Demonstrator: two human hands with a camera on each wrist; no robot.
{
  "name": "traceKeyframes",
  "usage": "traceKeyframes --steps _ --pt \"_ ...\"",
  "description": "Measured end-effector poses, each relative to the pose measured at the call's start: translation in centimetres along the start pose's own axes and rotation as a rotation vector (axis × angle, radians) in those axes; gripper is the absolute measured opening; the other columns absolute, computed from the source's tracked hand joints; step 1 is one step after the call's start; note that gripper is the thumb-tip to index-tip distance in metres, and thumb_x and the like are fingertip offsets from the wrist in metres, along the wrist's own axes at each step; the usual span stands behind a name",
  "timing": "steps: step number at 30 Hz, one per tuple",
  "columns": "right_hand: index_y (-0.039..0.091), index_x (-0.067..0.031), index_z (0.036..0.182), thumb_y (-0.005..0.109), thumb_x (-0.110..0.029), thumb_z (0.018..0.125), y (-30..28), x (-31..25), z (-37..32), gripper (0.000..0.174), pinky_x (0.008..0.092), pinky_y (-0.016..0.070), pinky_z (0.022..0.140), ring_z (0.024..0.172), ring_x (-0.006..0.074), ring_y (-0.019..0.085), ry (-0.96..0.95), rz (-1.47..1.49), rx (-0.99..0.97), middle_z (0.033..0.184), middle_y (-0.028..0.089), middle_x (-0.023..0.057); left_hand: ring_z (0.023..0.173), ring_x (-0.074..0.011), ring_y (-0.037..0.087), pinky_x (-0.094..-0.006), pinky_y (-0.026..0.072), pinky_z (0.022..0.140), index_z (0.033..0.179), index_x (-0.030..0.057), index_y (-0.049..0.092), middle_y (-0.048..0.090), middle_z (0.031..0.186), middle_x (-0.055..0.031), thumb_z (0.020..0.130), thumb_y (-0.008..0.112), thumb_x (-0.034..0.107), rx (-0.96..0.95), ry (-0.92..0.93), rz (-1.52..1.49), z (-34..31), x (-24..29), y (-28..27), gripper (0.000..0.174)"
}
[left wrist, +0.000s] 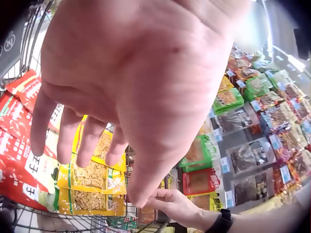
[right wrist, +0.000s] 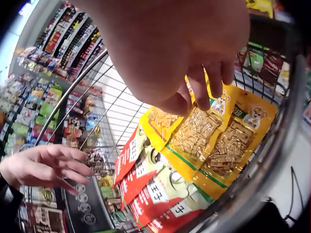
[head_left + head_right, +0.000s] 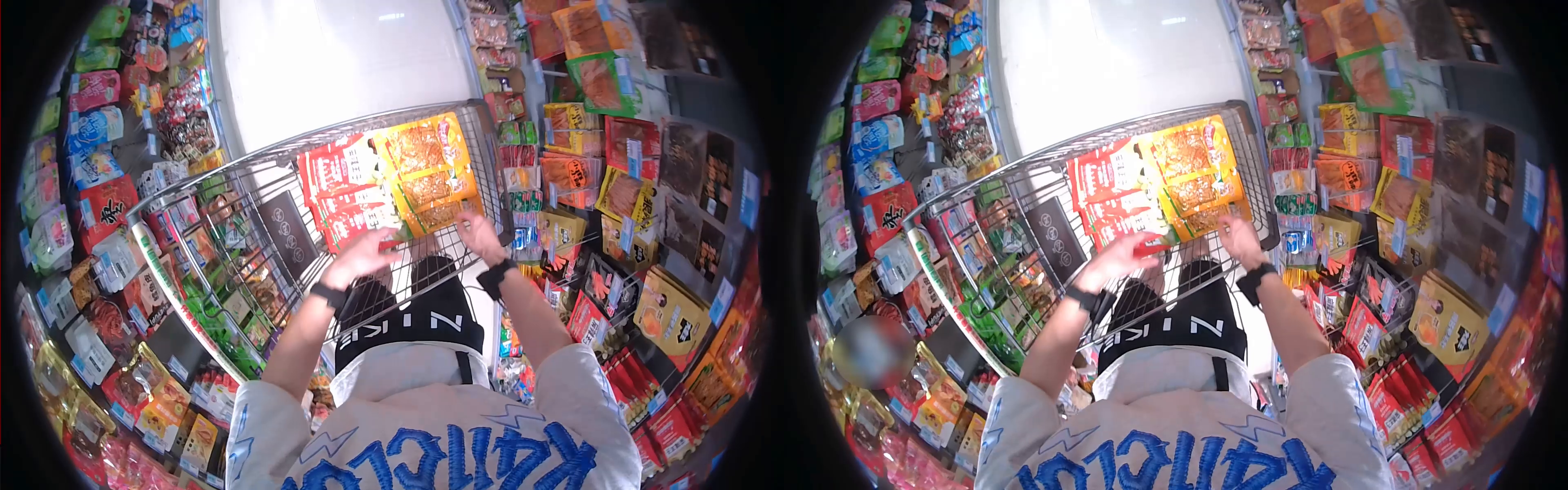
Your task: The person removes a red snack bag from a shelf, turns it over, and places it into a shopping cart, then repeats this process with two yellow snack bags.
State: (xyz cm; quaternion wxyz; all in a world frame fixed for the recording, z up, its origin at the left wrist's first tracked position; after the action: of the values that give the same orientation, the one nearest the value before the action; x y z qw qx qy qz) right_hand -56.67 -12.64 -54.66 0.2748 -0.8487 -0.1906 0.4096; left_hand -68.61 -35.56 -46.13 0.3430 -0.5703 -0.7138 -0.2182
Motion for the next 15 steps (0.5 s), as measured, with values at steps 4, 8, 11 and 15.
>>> traceKeyframes --steps 4,8,11,15 --pt "0.07 -0.0082 0.092 0.064 -0.015 0.08 -2.3 -4.4 -6.3 0.015 0.0441 0.0463 0.094 0.098 0.0346 0.063 -0.136 -0.156 0.179 0.094 0.07 0.0158 0.106 -0.0316 0.063 -0.0375 0.0488 0.092 0.125 0.0128 0.061 0.067 0.111 -0.0166 0.071 0.078 0.032 0.048 0.014 0.321 -9.1 -1.8 1.3 0.06" --pt "0.069 -0.0087 0.099 0.065 -0.013 0.079 -3.9 -7.4 -11.8 0.021 0.0449 0.0386 0.103 0.112 0.0359 0.057 -0.133 -0.18 0.273 0.113 0.065 0.0149 0.099 -0.031 0.064 -0.0406 0.0509 0.083 0.119 0.0151 0.063 0.069 0.102 -0.0118 0.066 0.079 0.03 -0.041 -0.151 0.446 -17.6 -3.0 2.3 0.057" --pt "0.059 -0.0042 0.121 0.065 -0.013 0.081 -3.9 -6.4 -14.5 0.042 0.0458 0.0424 0.102 0.119 0.0427 0.051 0.007 -0.11 0.313 0.135 0.049 0.0247 0.101 -0.0275 0.065 -0.0392 0.0516 0.085 0.116 0.0182 0.065 0.069 0.105 -0.0091 0.067 0.079 0.03 -0.058 -0.227 0.534 -20.8 -7.9 3.8 0.053" --pt "0.032 -0.0008 0.146 0.067 -0.023 0.081 -0.9 -1.8 -15.7 0.077 0.0389 0.0311 0.114 0.139 0.0402 0.032 0.252 -0.016 0.068 0.153 0.026 0.0273 0.096 -0.025 0.068 -0.0402 0.054 0.081 0.103 0.0229 0.071 0.072 0.098 -0.0023 0.071 0.079 0.033 0.148 -0.391 0.656 -23.1 -11.3 3.6 0.034"
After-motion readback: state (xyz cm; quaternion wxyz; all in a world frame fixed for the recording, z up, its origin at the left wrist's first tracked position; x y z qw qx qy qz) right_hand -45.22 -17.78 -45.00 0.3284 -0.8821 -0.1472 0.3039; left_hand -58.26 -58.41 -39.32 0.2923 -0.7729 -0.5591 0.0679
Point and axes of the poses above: each hand's wrist, its own z-axis towards the middle knuckle, its own y-axis out of the palm, x = y × z, the point moved 10 cm from there along z, towards the middle knuckle
